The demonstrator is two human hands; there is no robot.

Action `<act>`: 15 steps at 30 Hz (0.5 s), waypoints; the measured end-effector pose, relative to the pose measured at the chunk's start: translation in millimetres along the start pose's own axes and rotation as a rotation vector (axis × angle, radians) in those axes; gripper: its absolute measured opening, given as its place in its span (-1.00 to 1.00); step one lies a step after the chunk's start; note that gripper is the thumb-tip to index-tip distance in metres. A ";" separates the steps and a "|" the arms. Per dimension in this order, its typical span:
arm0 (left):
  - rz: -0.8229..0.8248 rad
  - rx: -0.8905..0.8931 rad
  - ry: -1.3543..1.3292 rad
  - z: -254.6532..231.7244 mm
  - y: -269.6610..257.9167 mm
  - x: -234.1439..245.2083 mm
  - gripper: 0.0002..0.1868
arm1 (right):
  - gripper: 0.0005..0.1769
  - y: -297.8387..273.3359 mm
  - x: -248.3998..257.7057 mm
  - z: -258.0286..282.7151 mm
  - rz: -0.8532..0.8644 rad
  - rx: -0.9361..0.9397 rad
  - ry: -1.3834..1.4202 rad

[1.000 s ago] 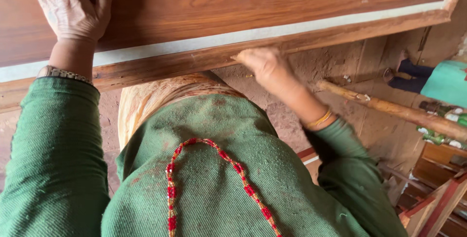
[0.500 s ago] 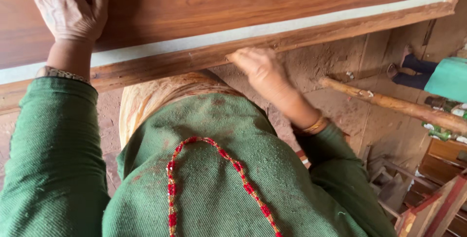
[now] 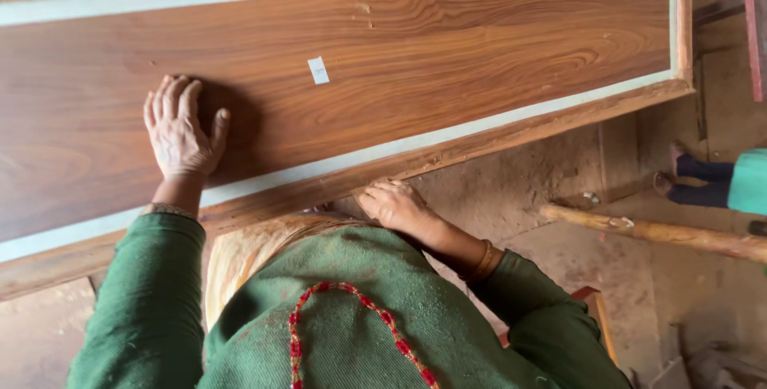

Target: The person sands the edges and surface of a wooden board using a sanding block. The person holds the board with one hand and rubs the sanding block along the edges and flat surface.

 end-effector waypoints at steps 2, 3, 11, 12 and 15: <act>-0.004 -0.003 0.002 -0.8 -2.2 2.9 -0.41 | -0.92 -4.0 1.3 0.6 0.258 -0.088 0.076; -0.004 -0.006 0.000 -1.2 -2.5 2.9 -0.41 | -0.90 -7.8 3.7 -0.7 0.441 -0.139 0.109; -0.012 -0.018 -0.050 8.8 -0.4 -1.9 -0.41 | -0.81 -15.8 81.5 -7.4 -0.342 -0.481 0.288; -0.021 -0.021 -0.066 9.6 0.1 -1.4 -0.41 | -0.82 -12.1 83.3 -1.9 -0.376 -0.510 0.263; -0.045 -0.016 -0.121 12.5 -2.3 -2.9 -0.42 | -0.77 3.0 81.0 20.1 -0.418 -0.603 0.355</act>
Point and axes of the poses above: each hand's wrist, its own y-axis towards the middle knuckle, its own x-axis out of the back of the hand, z = x × y, the point moved 3 cm from there along y, towards the middle knuckle, and after that the axes turned 6 degrees about x, right-handed, at the moved point
